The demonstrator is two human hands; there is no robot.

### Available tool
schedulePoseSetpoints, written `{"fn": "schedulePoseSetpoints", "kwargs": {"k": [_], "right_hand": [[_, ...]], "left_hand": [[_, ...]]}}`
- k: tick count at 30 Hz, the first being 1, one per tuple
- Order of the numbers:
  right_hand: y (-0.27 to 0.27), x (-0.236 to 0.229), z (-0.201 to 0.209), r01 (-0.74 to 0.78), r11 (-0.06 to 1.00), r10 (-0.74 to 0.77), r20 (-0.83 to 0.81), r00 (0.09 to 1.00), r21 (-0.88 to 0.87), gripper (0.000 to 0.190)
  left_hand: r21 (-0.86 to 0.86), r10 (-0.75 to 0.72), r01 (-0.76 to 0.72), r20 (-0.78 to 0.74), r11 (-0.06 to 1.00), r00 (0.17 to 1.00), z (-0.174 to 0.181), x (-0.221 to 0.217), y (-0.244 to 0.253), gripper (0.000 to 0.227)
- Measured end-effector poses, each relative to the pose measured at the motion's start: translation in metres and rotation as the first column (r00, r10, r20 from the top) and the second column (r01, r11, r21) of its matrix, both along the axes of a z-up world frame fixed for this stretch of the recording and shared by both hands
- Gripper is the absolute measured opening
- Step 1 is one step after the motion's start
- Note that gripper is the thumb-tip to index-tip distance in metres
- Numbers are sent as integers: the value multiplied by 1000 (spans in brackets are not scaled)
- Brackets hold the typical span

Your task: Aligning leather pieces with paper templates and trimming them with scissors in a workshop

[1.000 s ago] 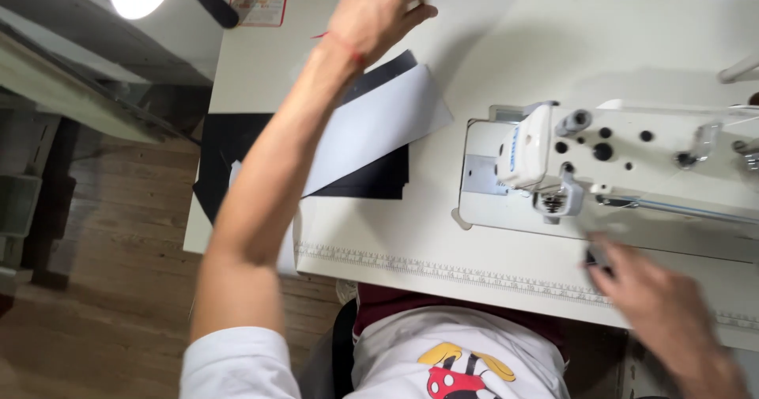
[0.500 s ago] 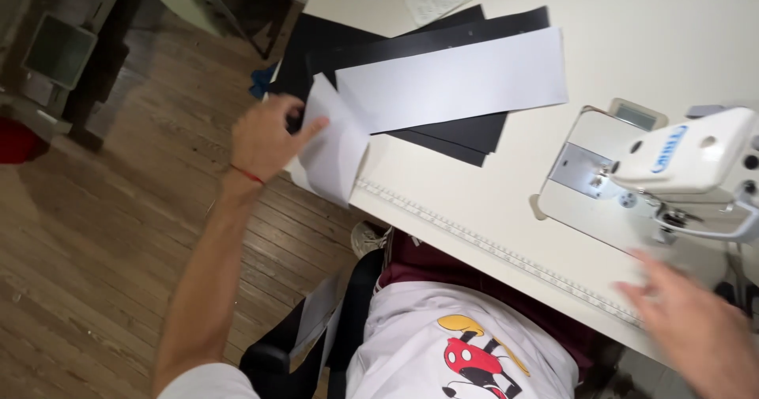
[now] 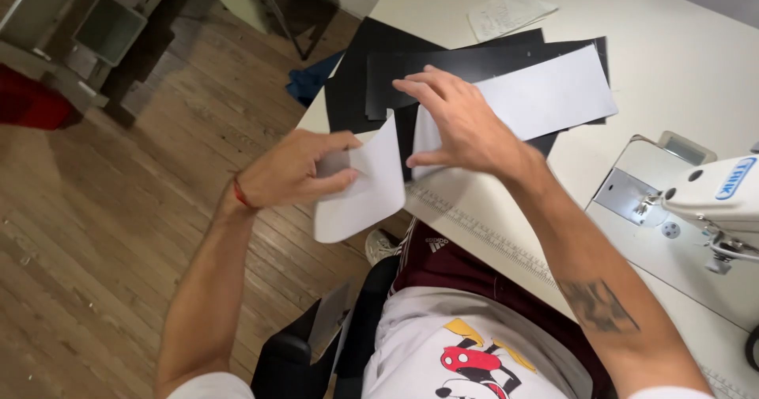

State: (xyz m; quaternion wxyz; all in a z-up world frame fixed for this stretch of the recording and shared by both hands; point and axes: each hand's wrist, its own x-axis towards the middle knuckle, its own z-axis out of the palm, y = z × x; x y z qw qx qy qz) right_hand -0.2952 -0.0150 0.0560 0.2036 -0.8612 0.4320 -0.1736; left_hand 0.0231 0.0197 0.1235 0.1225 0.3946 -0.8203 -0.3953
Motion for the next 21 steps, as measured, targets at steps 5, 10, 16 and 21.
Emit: {"fn": "schedulePoseSetpoints", "kwargs": {"k": [5, 10, 16, 21], "right_hand": [[-21, 10, -73, -116, 974, 106, 60, 993, 195, 92], [34, -13, -27, -3, 980, -57, 298, 953, 197, 92], [179, -111, 101, 98, 995, -81, 359, 930, -29, 113], [306, -205, 82, 580, 797, -523, 287, 803, -169, 53]], "left_hand": [[-206, 45, -12, 158, 978, 986, 15, 33, -16, 35], [-384, 113, -16, 231, 923, 966, 9, 69, -57, 38], [-548, 297, 16, 477, 836, 827, -61, 106, -182, 49], [-917, 225, 8, 107, 399, 969, -96, -53, -162, 49]]}}
